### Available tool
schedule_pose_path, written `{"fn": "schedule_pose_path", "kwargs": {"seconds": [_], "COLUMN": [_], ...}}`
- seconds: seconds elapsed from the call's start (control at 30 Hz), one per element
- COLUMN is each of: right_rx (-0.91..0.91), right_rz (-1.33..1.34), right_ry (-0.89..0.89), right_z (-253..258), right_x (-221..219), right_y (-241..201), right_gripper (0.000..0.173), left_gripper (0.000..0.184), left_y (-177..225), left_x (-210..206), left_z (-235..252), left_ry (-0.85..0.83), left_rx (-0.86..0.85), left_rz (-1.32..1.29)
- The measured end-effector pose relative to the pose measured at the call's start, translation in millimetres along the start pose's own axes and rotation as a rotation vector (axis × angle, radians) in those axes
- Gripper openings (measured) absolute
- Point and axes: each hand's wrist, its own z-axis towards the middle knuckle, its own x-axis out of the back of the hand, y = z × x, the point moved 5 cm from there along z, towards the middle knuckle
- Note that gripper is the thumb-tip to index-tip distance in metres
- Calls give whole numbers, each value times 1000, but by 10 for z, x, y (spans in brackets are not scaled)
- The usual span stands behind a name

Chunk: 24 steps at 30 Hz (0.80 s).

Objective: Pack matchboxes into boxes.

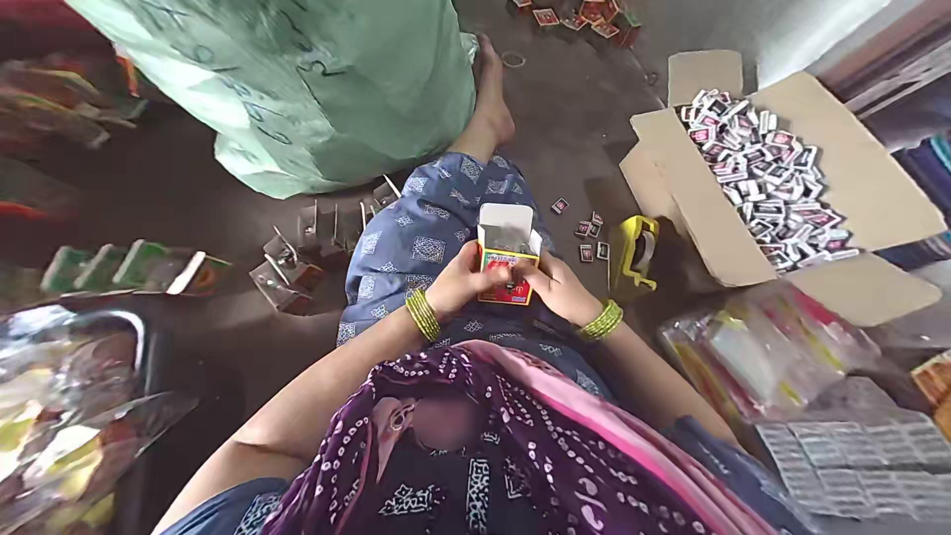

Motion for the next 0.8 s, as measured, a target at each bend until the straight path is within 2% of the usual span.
{"fn": "schedule_pose_path", "kwargs": {"seconds": [0.07, 0.13, 0.2, 0.27, 0.37, 0.47, 0.57, 0.6, 0.67, 0.7, 0.73, 0.8], "right_rx": [-76, -213, -402, -609, -808, -783, -553, -530, -818, -816, -740, -638], "right_rz": [-258, -398, -586, -771, -836, -851, -948, -955, -801, -734, -669, -500], "right_ry": [60, 186, 301, 279, 246, 302, 500, 525, 170, 198, 317, 431], "right_z": [36, 130, 221, 283, 240, 182, 159, 133, 118, 109, 106, 135], "right_x": [179, 470, 801, 1036, 1171, 1126, 1028, 992, 1006, 1023, 1045, 1084], "right_y": [71, 316, 740, 1233, 1725, 1920, 2215, 2086, 1535, 1519, 1660, 1755], "right_gripper": [60, 67, 60, 48, 53, 48, 45, 44, 54, 56, 55, 46], "left_gripper": [85, 85, 82, 76, 69, 65, 69, 71, 74, 75, 75, 79], "left_y": [-114, -176, -142, -90, -82, -102, -127, -127, -124, -132, -142, -150], "left_x": [-5, -1, 10, 33, 50, 35, 48, 53, 54, 55, 57, 64], "left_z": [63, 91, 78, 54, 36, 36, 53, 56, 51, 48, 45, 45], "left_ry": [33, 34, 3, -22, -54, -90, -71, -59, -44, -39, -36, -29], "left_rx": [35, 5, -97, -198, -290, -311, -306, -286, -239, -226, -215, -189], "left_rz": [126, 206, 224, 223, 233, 285, 346, 343, 321, 309, 303, 318]}}
